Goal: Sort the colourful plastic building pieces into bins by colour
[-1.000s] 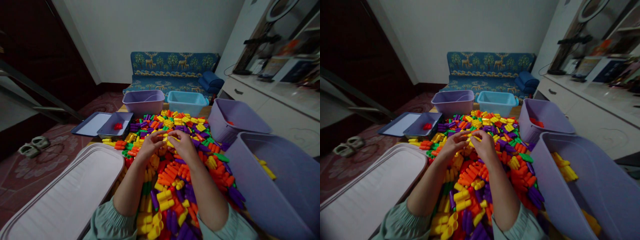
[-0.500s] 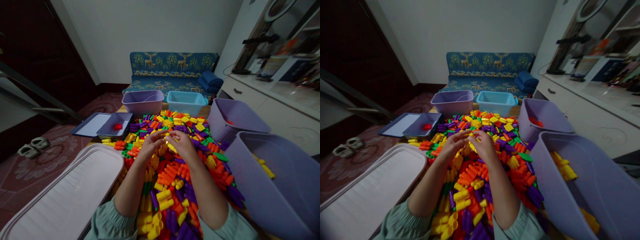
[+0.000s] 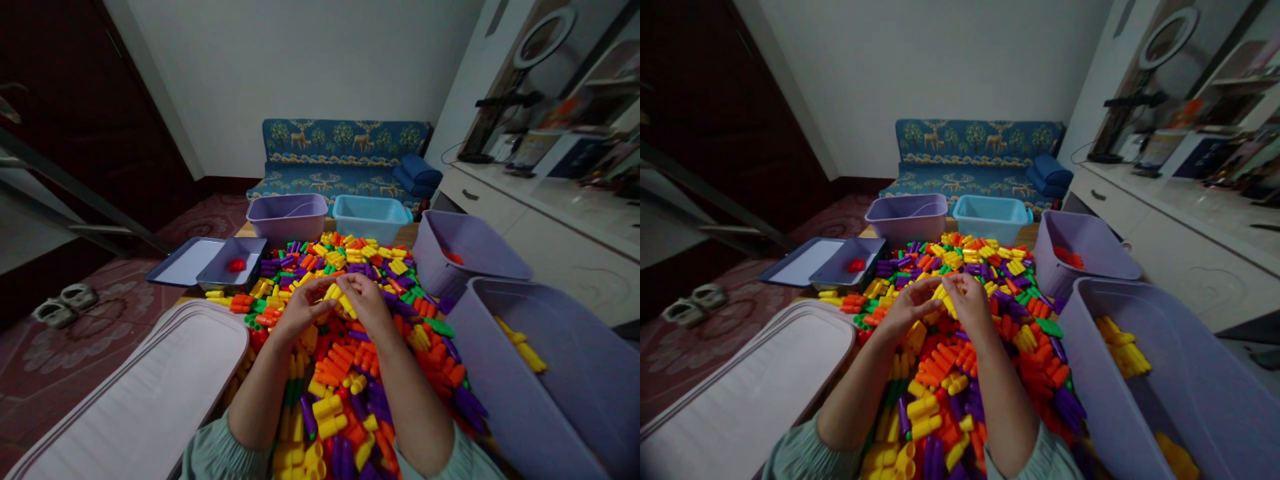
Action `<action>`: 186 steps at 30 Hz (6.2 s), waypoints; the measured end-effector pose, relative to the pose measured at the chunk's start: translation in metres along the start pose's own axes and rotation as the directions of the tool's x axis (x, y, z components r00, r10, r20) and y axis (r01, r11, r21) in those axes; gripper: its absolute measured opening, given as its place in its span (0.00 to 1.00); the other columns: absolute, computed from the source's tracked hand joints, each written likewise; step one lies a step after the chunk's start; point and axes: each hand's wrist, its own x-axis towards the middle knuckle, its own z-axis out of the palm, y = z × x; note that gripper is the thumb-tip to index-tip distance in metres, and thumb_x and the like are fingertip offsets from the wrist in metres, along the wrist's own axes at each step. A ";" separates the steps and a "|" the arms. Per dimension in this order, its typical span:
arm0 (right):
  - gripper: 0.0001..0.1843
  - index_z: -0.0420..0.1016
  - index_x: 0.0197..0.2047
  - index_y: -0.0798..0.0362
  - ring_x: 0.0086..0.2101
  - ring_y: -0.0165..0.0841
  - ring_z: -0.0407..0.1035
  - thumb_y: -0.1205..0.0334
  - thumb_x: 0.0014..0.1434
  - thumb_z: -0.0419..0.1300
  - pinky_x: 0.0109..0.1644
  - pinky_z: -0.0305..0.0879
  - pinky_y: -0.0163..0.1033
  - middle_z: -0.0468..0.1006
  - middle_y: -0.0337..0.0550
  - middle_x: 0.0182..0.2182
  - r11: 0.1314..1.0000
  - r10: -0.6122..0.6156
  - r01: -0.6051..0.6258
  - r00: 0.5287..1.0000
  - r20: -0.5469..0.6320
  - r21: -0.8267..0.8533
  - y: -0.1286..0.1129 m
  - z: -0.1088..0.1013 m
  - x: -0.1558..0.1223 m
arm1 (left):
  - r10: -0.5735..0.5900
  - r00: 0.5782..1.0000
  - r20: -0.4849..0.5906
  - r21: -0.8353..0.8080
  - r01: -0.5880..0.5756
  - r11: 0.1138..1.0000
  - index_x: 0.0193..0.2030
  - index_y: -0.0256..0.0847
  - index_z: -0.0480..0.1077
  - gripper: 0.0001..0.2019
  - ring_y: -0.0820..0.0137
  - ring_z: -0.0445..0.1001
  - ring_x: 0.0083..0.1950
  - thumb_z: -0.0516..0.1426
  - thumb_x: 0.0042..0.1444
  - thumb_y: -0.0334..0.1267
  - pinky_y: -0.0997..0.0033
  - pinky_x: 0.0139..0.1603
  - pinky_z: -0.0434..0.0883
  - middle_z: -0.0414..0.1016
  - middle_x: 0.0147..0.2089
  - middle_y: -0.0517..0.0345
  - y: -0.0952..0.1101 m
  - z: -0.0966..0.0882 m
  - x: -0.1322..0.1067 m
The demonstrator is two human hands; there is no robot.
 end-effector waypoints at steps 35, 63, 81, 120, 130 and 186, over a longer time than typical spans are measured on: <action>0.16 0.70 0.43 0.49 0.35 0.36 0.71 0.53 0.52 0.63 0.39 0.66 0.39 0.76 0.39 0.34 0.917 -0.108 0.096 0.994 -0.011 -0.386 -0.007 0.003 -0.006 | 0.102 0.950 -0.295 0.202 -0.042 0.978 0.45 0.40 0.74 0.17 0.68 0.75 0.39 0.65 0.48 0.42 0.72 0.38 0.72 0.76 0.40 0.54 -0.009 0.003 0.002; 0.06 0.68 0.35 0.55 0.38 0.28 0.76 0.69 0.59 0.50 0.46 0.77 0.36 0.75 0.40 0.33 0.389 0.173 0.578 0.720 -0.673 0.718 -0.064 -0.075 -0.013 | 0.156 0.929 -0.335 0.415 -0.004 0.910 0.43 0.37 0.76 0.13 0.64 0.77 0.45 0.59 0.55 0.41 0.67 0.46 0.71 0.79 0.45 0.49 -0.014 -0.005 0.002; 0.33 0.70 0.42 0.55 0.47 0.30 0.75 0.47 0.67 0.30 0.37 0.78 0.32 0.75 0.54 0.45 0.281 0.266 0.673 0.630 -0.729 0.684 -0.077 -0.119 -0.028 | 0.272 0.926 -0.262 0.610 -0.059 0.790 0.43 0.38 0.75 0.10 0.66 0.76 0.43 0.57 0.56 0.37 0.69 0.42 0.72 0.78 0.44 0.50 -0.018 -0.006 0.004; 0.12 0.77 0.44 0.52 0.40 0.36 0.75 0.61 0.56 0.58 0.47 0.69 0.41 0.81 0.44 0.40 0.911 -0.224 0.227 0.973 0.049 -0.343 0.006 -0.008 0.006 | 0.095 0.919 -0.383 0.329 0.040 0.944 0.51 0.37 0.74 0.24 0.64 0.77 0.41 0.65 0.46 0.42 0.69 0.40 0.73 0.79 0.39 0.51 -0.006 -0.006 0.003; 0.14 0.77 0.40 0.55 0.38 0.40 0.74 0.55 0.54 0.60 0.45 0.69 0.44 0.80 0.46 0.36 0.925 -0.188 0.130 0.973 -0.131 -0.357 0.005 -0.025 0.012 | -0.163 0.863 -0.479 -0.140 0.108 0.984 0.48 0.34 0.74 0.29 0.72 0.77 0.34 0.70 0.39 0.45 0.72 0.36 0.74 0.77 0.40 0.53 -0.008 -0.001 0.005; 0.23 0.70 0.56 0.54 0.37 0.37 0.73 0.61 0.56 0.58 0.43 0.67 0.41 0.76 0.51 0.49 0.702 -0.194 0.103 0.980 -0.050 -0.704 -0.003 -0.018 0.004 | -0.300 0.926 -0.231 -0.467 0.165 0.869 0.52 0.36 0.71 0.21 0.65 0.79 0.42 0.64 0.49 0.33 0.65 0.43 0.78 0.78 0.44 0.49 0.006 0.009 -0.001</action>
